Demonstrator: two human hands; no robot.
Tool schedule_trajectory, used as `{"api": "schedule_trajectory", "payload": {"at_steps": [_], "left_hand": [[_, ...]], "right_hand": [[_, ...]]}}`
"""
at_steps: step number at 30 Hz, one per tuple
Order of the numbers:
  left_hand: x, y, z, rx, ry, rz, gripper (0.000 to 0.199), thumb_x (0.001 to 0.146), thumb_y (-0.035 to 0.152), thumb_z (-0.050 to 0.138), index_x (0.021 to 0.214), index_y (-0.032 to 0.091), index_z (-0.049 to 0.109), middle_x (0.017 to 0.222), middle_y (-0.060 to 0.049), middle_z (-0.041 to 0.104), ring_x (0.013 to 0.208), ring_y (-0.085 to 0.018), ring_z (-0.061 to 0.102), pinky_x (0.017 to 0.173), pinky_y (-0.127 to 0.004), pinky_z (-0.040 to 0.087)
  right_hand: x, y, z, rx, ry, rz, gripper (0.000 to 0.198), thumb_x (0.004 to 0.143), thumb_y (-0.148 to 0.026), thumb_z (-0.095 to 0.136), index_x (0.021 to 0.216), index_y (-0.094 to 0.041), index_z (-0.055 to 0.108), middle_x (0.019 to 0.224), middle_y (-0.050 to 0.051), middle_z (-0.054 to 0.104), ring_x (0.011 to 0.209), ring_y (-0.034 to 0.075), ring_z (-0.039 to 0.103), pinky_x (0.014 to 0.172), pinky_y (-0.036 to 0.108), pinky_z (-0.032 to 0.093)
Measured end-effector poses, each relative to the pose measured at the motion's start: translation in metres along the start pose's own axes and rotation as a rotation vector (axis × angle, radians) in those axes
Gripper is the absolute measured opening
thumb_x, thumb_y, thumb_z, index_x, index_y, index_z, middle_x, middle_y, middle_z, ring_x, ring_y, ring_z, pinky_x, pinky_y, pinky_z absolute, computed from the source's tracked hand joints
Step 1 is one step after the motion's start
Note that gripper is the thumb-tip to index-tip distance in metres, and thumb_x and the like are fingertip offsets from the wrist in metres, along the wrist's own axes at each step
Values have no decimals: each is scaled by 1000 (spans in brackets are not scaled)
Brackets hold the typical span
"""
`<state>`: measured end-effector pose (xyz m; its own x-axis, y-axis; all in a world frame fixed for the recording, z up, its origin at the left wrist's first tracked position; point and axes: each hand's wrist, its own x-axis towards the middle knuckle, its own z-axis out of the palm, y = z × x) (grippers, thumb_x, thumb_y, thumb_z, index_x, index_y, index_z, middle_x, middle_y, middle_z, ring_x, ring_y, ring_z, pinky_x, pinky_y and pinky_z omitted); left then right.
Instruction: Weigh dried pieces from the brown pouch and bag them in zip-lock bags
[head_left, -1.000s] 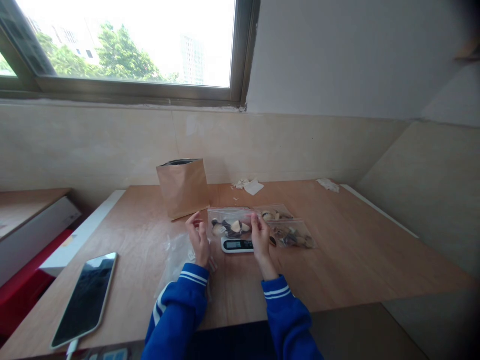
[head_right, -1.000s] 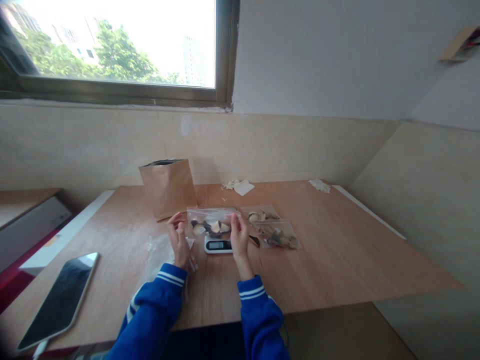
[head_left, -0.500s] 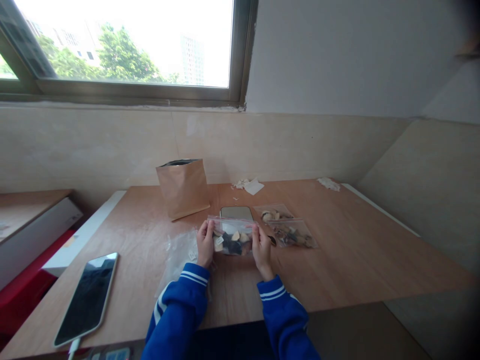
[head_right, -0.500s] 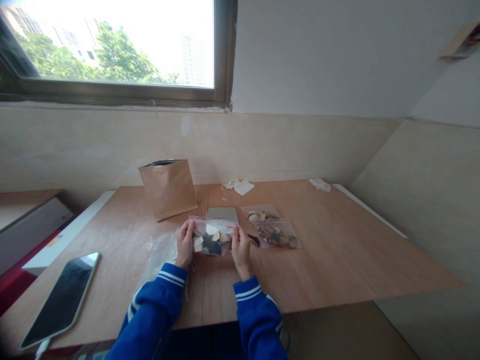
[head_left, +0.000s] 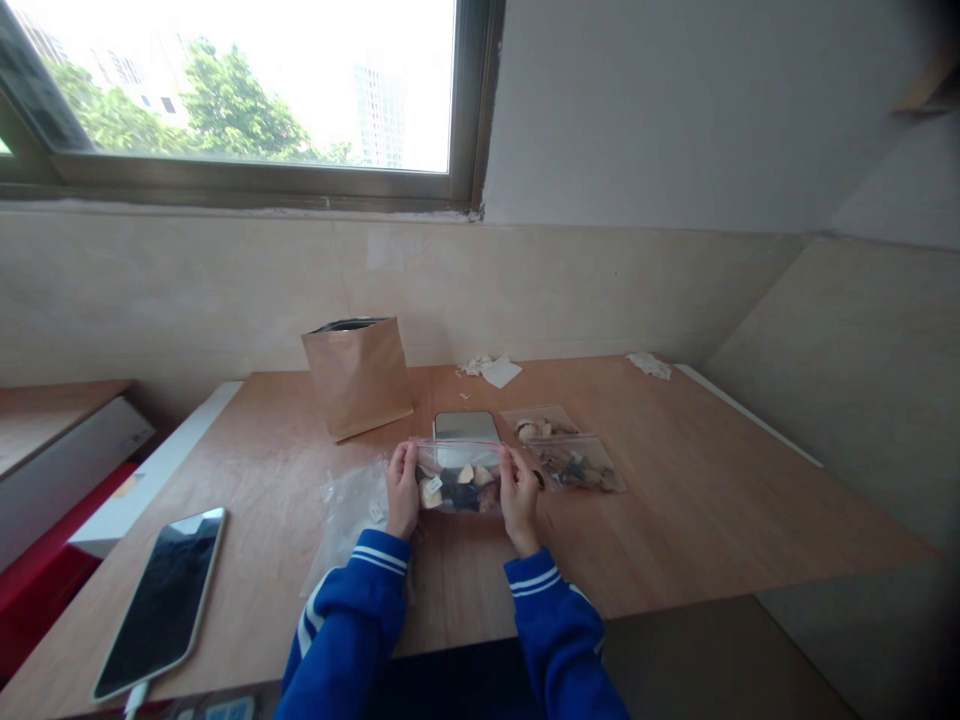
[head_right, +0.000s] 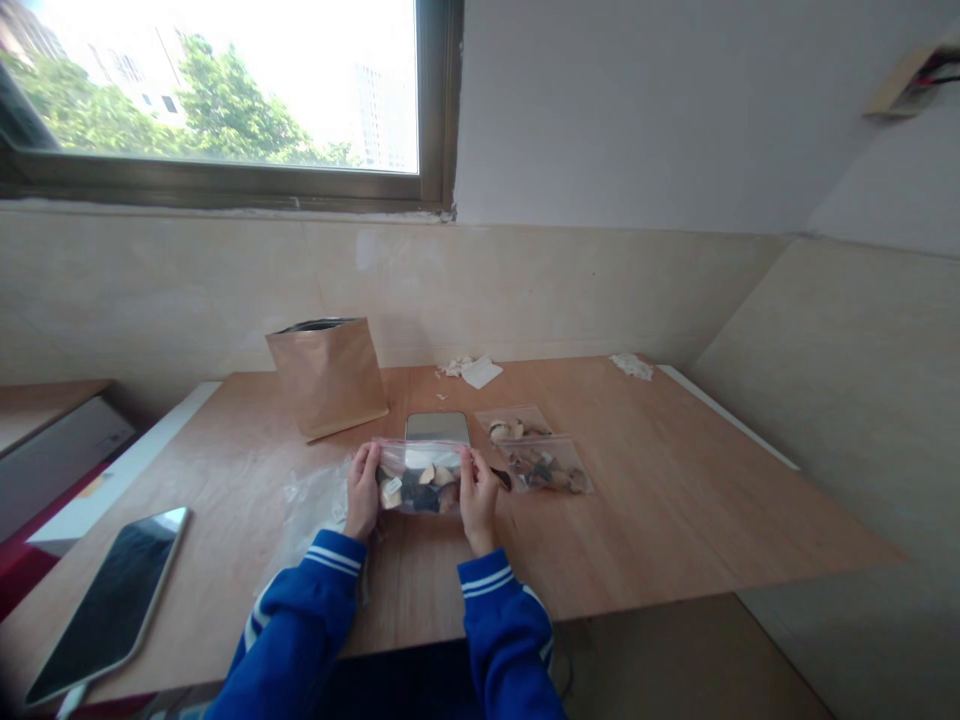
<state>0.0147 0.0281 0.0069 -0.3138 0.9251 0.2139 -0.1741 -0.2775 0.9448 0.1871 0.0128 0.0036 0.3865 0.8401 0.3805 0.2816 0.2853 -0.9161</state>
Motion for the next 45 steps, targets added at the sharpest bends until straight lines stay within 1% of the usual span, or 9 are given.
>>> {"api": "schedule_trajectory", "payload": {"at_steps": [3, 6, 10, 13, 19, 26, 33, 39, 45], "left_hand": [[0, 1, -1, 33, 7, 15, 35, 86, 50, 55, 83, 17, 64, 75, -1, 61, 72, -14, 55, 67, -23, 43], [1, 0, -2, 56, 30, 35, 36, 85, 52, 56, 81, 17, 65, 74, -2, 62, 72, -15, 55, 66, -24, 44], [2, -2, -4, 46, 85, 37, 38, 83, 54, 57, 80, 17, 64, 73, -1, 61, 70, -15, 55, 67, -24, 43], [2, -4, -5, 18, 72, 15, 38, 83, 54, 57, 80, 16, 63, 71, -1, 60, 67, -14, 55, 64, -23, 43], [1, -5, -5, -14, 72, 3, 38, 79, 54, 63, 80, 17, 59, 68, 1, 60, 62, -12, 56, 59, -22, 43], [0, -2, -5, -16, 63, 9, 33, 79, 49, 64, 80, 17, 57, 67, 1, 60, 61, -12, 58, 59, -21, 45], [-4, 0, -9, -21, 42, 11, 29, 82, 45, 63, 79, 18, 57, 65, 2, 61, 61, -12, 58, 59, -22, 45], [-7, 3, -13, 44, 65, 56, 29, 81, 45, 63, 76, 17, 58, 67, 0, 62, 64, -13, 59, 63, -23, 45], [-9, 1, -14, 53, 72, 41, 31, 79, 47, 65, 79, 16, 60, 67, 0, 61, 64, -13, 57, 62, -23, 44]], "right_hand": [[0, -2, 1, 27, 25, 30, 49, 90, -58, 45, 86, -15, 68, 55, 0, 56, 52, 16, 51, 52, 26, 42], [0, -3, 1, 59, 28, 50, 48, 90, -58, 45, 85, -15, 67, 57, 0, 58, 54, 16, 52, 53, 26, 44], [-2, -2, 1, 150, -15, 77, 44, 86, -56, 54, 95, -15, 65, 75, 5, 67, 61, 17, 59, 55, 27, 48], [-2, 0, 2, 192, -43, 96, 43, 84, -54, 58, 99, -15, 64, 83, 8, 70, 67, 19, 63, 58, 28, 51], [-1, -3, 2, 166, 5, 62, 39, 86, -50, 56, 98, -14, 65, 92, 11, 72, 69, 18, 65, 62, 30, 53], [-2, -1, 2, 89, 37, -38, 33, 89, -47, 51, 95, -17, 62, 87, 8, 70, 66, 17, 64, 62, 28, 53], [-7, 8, 1, 25, 5, -90, 29, 90, -46, 50, 89, -18, 58, 70, 2, 63, 59, 15, 59, 57, 26, 50], [-9, 6, -1, -29, 15, -140, 28, 90, -44, 50, 86, -18, 59, 66, 1, 61, 58, 15, 57, 56, 26, 47], [-8, 6, -1, -21, 43, -157, 26, 91, -41, 50, 88, -17, 60, 67, 1, 61, 56, 14, 56, 56, 25, 47]]}}
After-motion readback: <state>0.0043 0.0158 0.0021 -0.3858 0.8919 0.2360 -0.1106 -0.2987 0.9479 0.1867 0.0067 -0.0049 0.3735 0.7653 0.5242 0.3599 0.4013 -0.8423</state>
